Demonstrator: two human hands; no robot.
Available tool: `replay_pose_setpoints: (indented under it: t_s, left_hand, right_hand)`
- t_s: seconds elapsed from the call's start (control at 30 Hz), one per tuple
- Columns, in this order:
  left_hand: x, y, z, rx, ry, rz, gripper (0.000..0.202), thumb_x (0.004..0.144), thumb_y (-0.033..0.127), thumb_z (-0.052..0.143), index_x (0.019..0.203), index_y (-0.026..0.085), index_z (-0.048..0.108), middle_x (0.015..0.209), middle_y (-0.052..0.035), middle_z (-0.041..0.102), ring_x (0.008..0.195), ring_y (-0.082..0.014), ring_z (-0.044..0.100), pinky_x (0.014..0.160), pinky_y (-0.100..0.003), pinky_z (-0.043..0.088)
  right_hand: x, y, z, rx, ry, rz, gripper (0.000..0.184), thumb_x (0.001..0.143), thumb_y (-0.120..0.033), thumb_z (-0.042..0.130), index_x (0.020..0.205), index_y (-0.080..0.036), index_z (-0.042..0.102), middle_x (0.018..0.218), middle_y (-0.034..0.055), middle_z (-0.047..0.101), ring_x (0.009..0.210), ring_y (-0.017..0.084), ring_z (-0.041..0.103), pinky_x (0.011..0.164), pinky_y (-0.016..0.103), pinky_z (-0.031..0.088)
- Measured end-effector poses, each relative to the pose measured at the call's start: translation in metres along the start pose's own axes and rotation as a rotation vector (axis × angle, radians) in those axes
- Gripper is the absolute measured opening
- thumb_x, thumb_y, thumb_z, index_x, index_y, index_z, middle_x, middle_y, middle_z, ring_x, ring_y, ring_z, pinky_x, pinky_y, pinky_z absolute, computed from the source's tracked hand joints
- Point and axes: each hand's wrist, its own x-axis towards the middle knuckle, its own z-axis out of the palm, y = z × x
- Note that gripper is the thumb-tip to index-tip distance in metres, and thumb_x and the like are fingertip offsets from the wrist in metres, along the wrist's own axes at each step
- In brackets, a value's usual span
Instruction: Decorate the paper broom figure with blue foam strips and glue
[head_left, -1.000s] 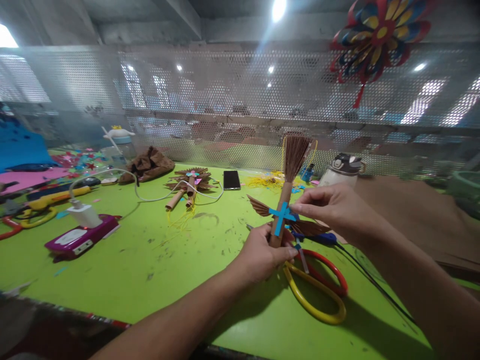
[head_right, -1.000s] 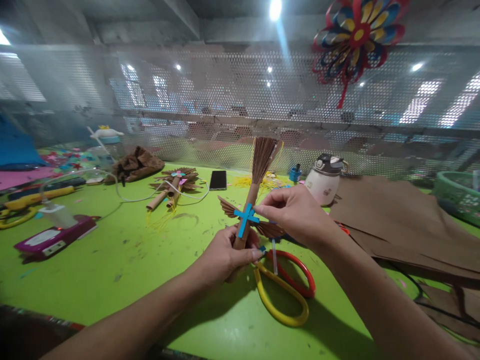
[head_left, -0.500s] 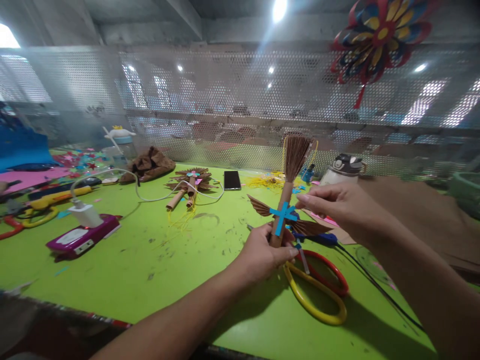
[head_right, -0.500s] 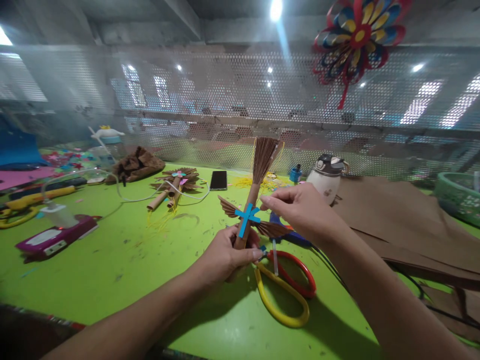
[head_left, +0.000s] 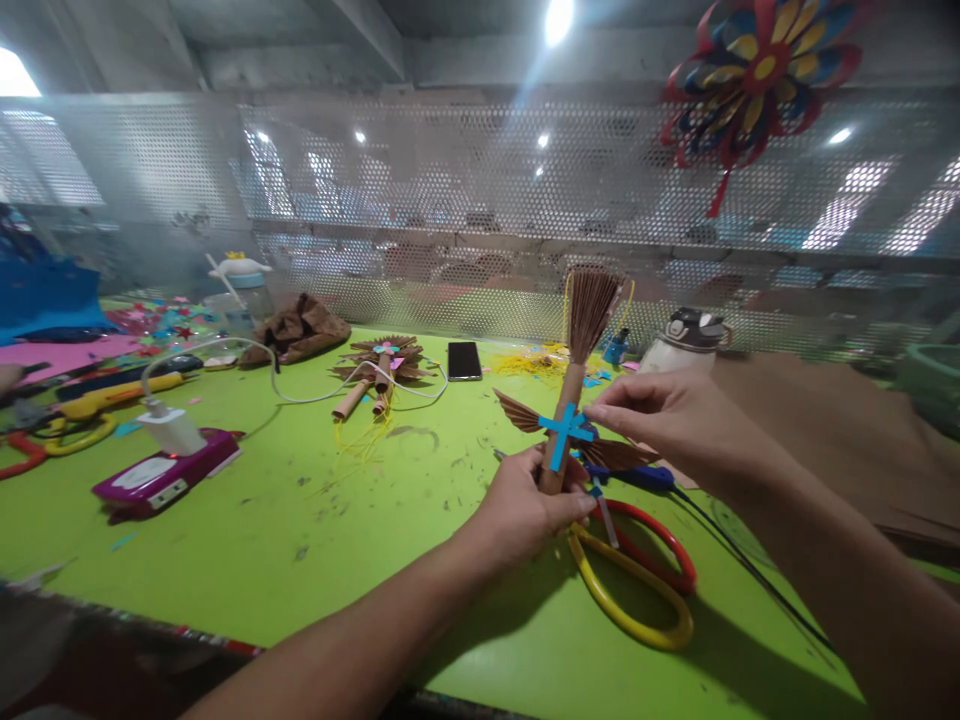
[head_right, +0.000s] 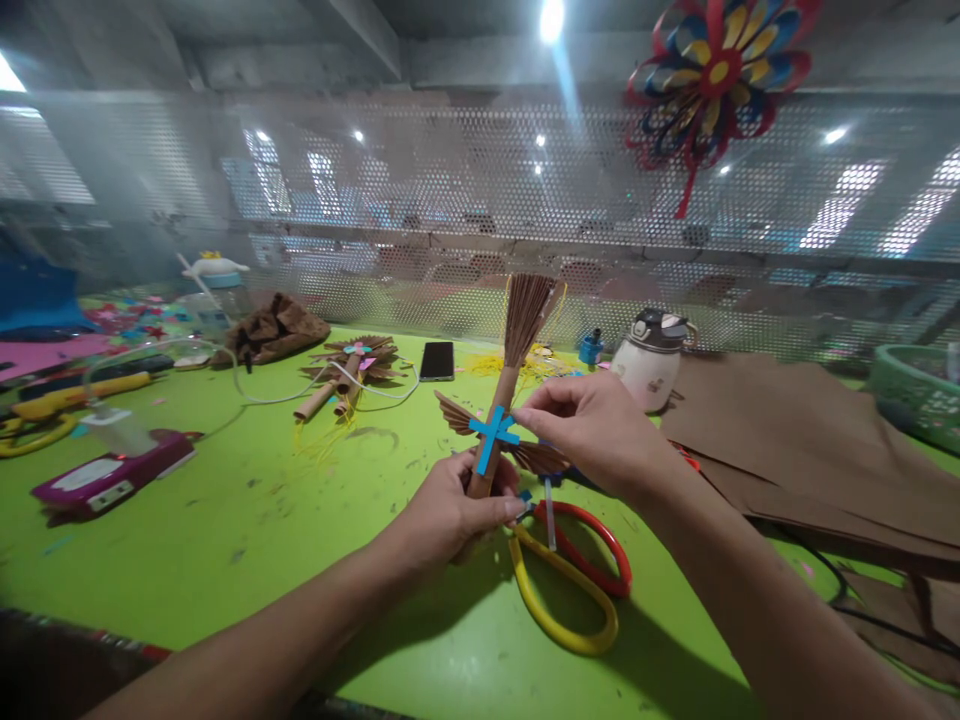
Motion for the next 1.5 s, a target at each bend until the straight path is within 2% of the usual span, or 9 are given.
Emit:
replay_pose_setpoints:
  t_s: [0.33,0.87,1.07,1.27,1.5]
  left_hand:
    - [0.001,0.001,0.001,-0.016,0.011,-0.023,0.024,0.059,0.017,0.072,0.074,0.013,0.054,0.058,0.0033,0.050,0.047,-0.0049,0.040,0.048,-0.021,0.031]
    - [0.001,0.000,0.002,-0.006,0.030,-0.005,0.022,0.060,0.016,0.071,0.074,0.013,0.055,0.060,0.0022,0.052,0.049,-0.0057,0.042,0.050,-0.022,0.032]
    - [0.002,-0.001,0.000,-0.014,0.008,0.003,0.023,0.059,0.016,0.073,0.074,0.012,0.056,0.060,0.0021,0.052,0.049,-0.0058,0.043,0.052,-0.022,0.033]
    - [0.001,0.000,0.001,-0.002,0.023,-0.003,0.024,0.059,0.018,0.073,0.074,0.012,0.055,0.060,0.0022,0.052,0.047,-0.0049,0.041,0.050,-0.021,0.032]
    - [0.003,0.000,0.000,-0.022,0.021,-0.038,0.026,0.059,0.016,0.073,0.076,0.013,0.054,0.058,0.0031,0.051,0.047,-0.0049,0.041,0.048,-0.020,0.032]
  right_hand:
    - [0.001,0.004,0.001,0.073,-0.011,0.008,0.023,0.069,-0.039,0.065,0.067,-0.017,0.070,0.060,0.0040,0.062,0.053,0.015,0.055,0.046,0.026,0.042]
    - [0.002,0.011,0.002,0.082,-0.006,-0.003,0.021,0.071,-0.039,0.063,0.068,-0.019,0.070,0.057,0.0034,0.060,0.050,0.014,0.051,0.043,0.026,0.037]
    - [0.001,0.005,-0.001,-0.090,0.044,-0.061,0.027,0.074,-0.039,0.058,0.068,-0.016,0.070,0.057,0.0023,0.057,0.051,0.012,0.047,0.046,0.025,0.034]
    - [0.000,0.001,-0.005,-0.231,0.129,-0.067,0.041,0.076,-0.051,0.053,0.061,-0.016,0.068,0.045,-0.0021,0.043,0.046,0.010,0.038,0.045,0.024,0.029]
    - [-0.002,-0.002,-0.004,-0.221,0.077,-0.065,0.037,0.075,-0.049,0.056,0.059,-0.017,0.065,0.051,-0.0003,0.049,0.049,0.011,0.042,0.046,0.024,0.031]
